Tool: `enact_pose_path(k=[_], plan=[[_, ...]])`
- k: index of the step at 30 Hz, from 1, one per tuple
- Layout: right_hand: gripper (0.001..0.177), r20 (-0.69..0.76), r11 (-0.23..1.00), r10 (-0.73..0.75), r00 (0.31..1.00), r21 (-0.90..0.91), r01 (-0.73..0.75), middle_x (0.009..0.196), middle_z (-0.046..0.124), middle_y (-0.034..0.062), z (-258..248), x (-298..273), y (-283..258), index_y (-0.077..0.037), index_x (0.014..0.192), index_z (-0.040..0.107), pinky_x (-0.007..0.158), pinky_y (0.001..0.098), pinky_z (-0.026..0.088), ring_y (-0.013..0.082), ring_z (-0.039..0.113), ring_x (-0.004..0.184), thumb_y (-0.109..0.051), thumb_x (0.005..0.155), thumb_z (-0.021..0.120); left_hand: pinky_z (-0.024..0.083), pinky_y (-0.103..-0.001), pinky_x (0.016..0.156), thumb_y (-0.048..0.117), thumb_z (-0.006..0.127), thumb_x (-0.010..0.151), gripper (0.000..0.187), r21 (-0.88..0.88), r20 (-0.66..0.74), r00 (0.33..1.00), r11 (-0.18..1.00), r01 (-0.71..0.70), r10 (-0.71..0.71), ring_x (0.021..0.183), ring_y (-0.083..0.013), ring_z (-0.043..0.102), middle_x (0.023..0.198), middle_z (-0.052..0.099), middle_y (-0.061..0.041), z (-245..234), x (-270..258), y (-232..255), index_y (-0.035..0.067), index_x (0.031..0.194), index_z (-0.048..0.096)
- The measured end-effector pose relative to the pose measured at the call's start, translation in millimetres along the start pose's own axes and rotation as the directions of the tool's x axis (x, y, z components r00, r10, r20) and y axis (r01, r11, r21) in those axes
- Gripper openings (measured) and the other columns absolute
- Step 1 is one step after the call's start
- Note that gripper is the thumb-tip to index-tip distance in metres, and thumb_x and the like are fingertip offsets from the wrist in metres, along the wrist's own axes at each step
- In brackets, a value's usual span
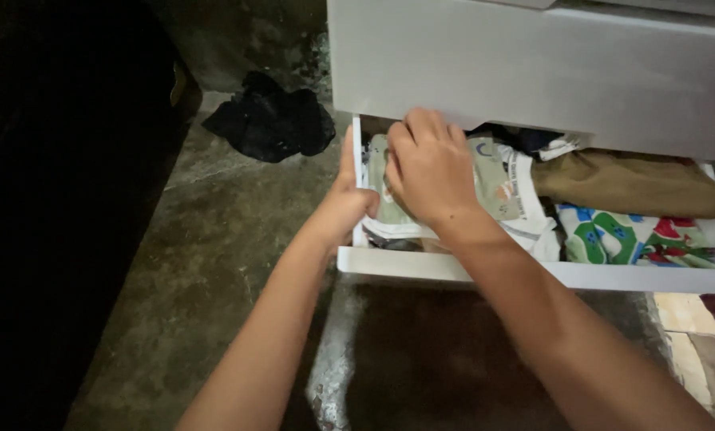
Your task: Organizing clothes from a drawer onto a bed and folding items.
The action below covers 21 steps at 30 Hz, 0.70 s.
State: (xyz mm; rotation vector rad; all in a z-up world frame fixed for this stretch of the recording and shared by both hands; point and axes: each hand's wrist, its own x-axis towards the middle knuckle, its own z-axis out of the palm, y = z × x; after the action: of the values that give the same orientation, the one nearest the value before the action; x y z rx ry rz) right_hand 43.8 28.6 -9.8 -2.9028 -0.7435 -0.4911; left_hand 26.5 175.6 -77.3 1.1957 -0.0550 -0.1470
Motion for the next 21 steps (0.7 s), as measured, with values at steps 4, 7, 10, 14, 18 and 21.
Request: enact_pose_path(k=[4, 7, 10, 14, 18, 21], plan=[[0.043, -0.264, 0.960, -0.262, 0.928, -0.168, 0.223, 0.152, 0.052, 0.0124, 1, -7, 28, -0.010, 0.134, 0.065, 0.110, 0.0558, 0.033, 0.0334, 0.047, 0.144, -0.013, 0.091, 0.071, 0.051, -0.030, 0.067, -0.014, 0.051, 0.065, 0.116, -0.062, -0.018, 0.999, 0.997, -0.048, 0.047, 0.091, -0.0228, 0.057, 0.140, 0.052, -0.008, -7, 18, -7, 0.029, 0.165, 0.010], [0.068, -0.269, 0.871, -0.396, 0.878, -0.414, 0.266, 0.170, 0.037, 0.0089, -7, -14, 41, -0.018, 0.154, 0.062, 0.121, 0.0705, 0.019, 0.0353, 0.029, 0.157, -0.015, 0.087, 0.074, 0.053, -0.030, 0.084, -0.011, 0.056, 0.071, 0.106, -0.067, -0.065, 0.998, 0.997, -0.029, 0.025, 0.105, -0.0210, 0.059, 0.131, 0.055, -0.013, -12, 35, -10, 0.025, 0.163, 0.018], [0.080, -0.268, 0.893, -0.323, 0.907, -0.403, 0.199, 0.178, 0.022, 0.0056, -9, -20, 55, -0.035, 0.166, 0.053, 0.113, 0.0831, 0.006, 0.0432, 0.011, 0.161, -0.015, 0.091, 0.073, 0.052, -0.032, 0.086, -0.007, 0.057, 0.074, 0.095, -0.010, -0.174, 0.985, 1.000, 0.010, -0.012, 0.104, -0.0224, 0.060, 0.126, 0.055, -0.012, -23, 60, -36, 0.024, 0.157, 0.023], [0.082, -0.234, 0.909, -0.210, 0.949, -0.405, 0.101, 0.182, 0.012, 0.0079, -9, -28, 71, -0.043, 0.166, 0.047, 0.109, 0.0884, 0.002, 0.0518, -0.001, 0.160, -0.007, 0.095, 0.070, 0.049, -0.030, 0.080, -0.014, 0.052, 0.068, 0.085, 0.043, -0.168, 0.936, 0.951, -0.305, 0.308, 0.111, -0.0205, 0.059, 0.130, 0.059, -0.012, -21, 66, -42, 0.006, 0.150, 0.045], [0.088, -0.180, 0.919, -0.183, 0.966, -0.381, 0.103, 0.182, 0.007, 0.0083, -11, -26, 73, -0.044, 0.169, 0.047, 0.102, 0.0925, 0.004, 0.0543, -0.003, 0.158, -0.003, 0.093, 0.068, 0.047, -0.024, 0.062, -0.012, 0.048, 0.066, 0.100, -0.009, -0.217, 0.971, 0.994, -0.108, 0.104, 0.091, -0.0176, 0.059, 0.127, 0.063, -0.009, 4, 42, -8, 0.017, 0.161, 0.032], [0.090, -0.182, 0.921, -0.186, 0.966, -0.375, 0.107, 0.182, 0.005, 0.0078, -10, -25, 74, -0.045, 0.169, 0.046, 0.103, 0.0933, 0.005, 0.0545, -0.004, 0.158, -0.004, 0.093, 0.069, 0.048, -0.028, 0.070, -0.011, 0.046, 0.065, 0.102, 0.078, -0.242, 0.968, 0.996, -0.042, 0.060, 0.102, -0.0213, 0.060, 0.140, 0.054, -0.006, 9, 44, -9, 0.021, 0.160, 0.026]])
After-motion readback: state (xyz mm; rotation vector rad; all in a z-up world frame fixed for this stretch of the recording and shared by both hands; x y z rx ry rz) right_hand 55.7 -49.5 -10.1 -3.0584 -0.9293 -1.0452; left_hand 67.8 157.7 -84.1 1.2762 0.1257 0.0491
